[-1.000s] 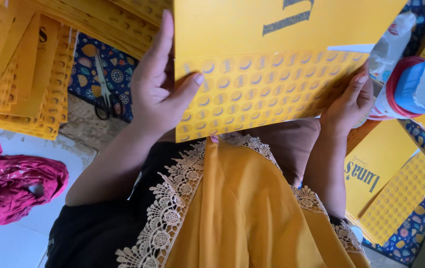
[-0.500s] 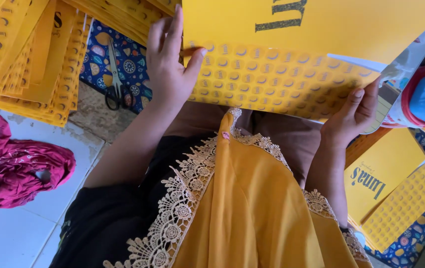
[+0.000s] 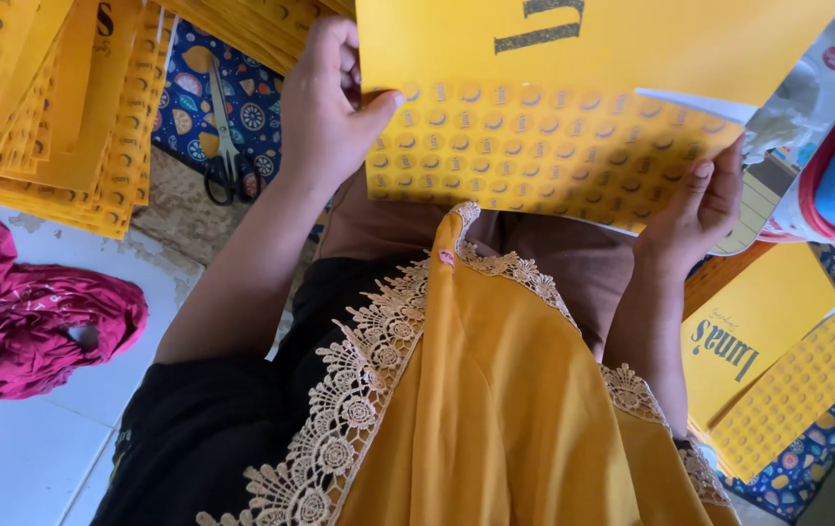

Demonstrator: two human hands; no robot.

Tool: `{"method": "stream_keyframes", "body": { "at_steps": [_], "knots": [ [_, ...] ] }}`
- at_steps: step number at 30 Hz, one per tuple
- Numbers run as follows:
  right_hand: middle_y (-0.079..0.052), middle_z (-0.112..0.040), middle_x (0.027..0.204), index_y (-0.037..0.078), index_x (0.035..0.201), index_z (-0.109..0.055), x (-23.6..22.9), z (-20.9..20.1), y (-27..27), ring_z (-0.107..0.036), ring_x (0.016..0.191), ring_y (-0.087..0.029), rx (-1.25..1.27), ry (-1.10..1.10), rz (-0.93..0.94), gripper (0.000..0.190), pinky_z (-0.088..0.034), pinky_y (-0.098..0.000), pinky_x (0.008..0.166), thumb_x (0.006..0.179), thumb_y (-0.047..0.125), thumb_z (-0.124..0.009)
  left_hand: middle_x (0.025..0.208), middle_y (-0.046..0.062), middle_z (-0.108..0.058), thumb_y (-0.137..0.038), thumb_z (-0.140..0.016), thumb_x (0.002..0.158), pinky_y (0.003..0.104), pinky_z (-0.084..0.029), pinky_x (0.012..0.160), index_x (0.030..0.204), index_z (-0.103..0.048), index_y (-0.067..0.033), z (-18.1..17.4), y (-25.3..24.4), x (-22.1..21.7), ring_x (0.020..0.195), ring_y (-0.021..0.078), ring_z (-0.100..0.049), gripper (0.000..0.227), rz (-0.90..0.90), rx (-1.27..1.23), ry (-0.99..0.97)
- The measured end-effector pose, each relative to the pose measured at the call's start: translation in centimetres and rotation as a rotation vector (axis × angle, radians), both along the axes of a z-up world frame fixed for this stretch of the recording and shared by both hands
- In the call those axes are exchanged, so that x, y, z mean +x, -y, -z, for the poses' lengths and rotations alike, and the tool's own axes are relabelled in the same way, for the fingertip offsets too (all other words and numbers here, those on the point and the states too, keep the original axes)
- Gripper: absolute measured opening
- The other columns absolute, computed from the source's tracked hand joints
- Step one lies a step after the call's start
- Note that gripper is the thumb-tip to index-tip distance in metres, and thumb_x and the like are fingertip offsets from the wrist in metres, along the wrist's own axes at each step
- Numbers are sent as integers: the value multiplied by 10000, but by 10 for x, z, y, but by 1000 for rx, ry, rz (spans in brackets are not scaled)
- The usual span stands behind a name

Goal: Apply glue to the edges of yellow paper folders and press them to seal.

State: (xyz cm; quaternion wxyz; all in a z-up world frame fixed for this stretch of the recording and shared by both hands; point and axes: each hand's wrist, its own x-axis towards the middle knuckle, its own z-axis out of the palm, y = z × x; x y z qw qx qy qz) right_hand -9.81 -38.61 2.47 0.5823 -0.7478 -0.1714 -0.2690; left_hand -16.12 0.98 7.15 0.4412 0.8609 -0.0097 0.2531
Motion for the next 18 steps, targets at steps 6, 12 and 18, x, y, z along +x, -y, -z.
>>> {"method": "stream_keyframes", "body": {
  "at_steps": [6, 12, 18],
  "knots": [
    [-133, -545, 1509, -14, 1496, -486, 5, -4, 1, -470, 1425, -204, 42, -42, -56, 428, -379, -386, 1227, 1177, 264, -547, 1098, 127, -662, 102, -731, 900, 290, -548, 737, 1179, -403, -80, 7, 3, 7, 984, 212, -695, 468, 254, -450, -98],
    [-166, -532, 1502, -9, 1468, -526, 19, 25, 18, -465, 1433, -255, -18, -87, -19, 398, -373, -401, 1228, 1160, 239, -564, 1312, 77, -664, -48, -757, 890, 400, -587, 1009, 1302, -542, -124, 21, -5, 5, 1235, 251, -648, 471, 477, -805, -357],
    [-157, -545, 1486, -27, 1463, -518, 18, 9, 2, -473, 1415, -235, 21, -137, -146, 410, -379, -389, 1225, 1162, 252, -524, 1376, 130, -641, -39, -714, 900, 431, -578, 1031, 1354, -512, -87, 6, -2, -3, 1285, 301, -640, 499, 541, -879, -423]
  ]
}}
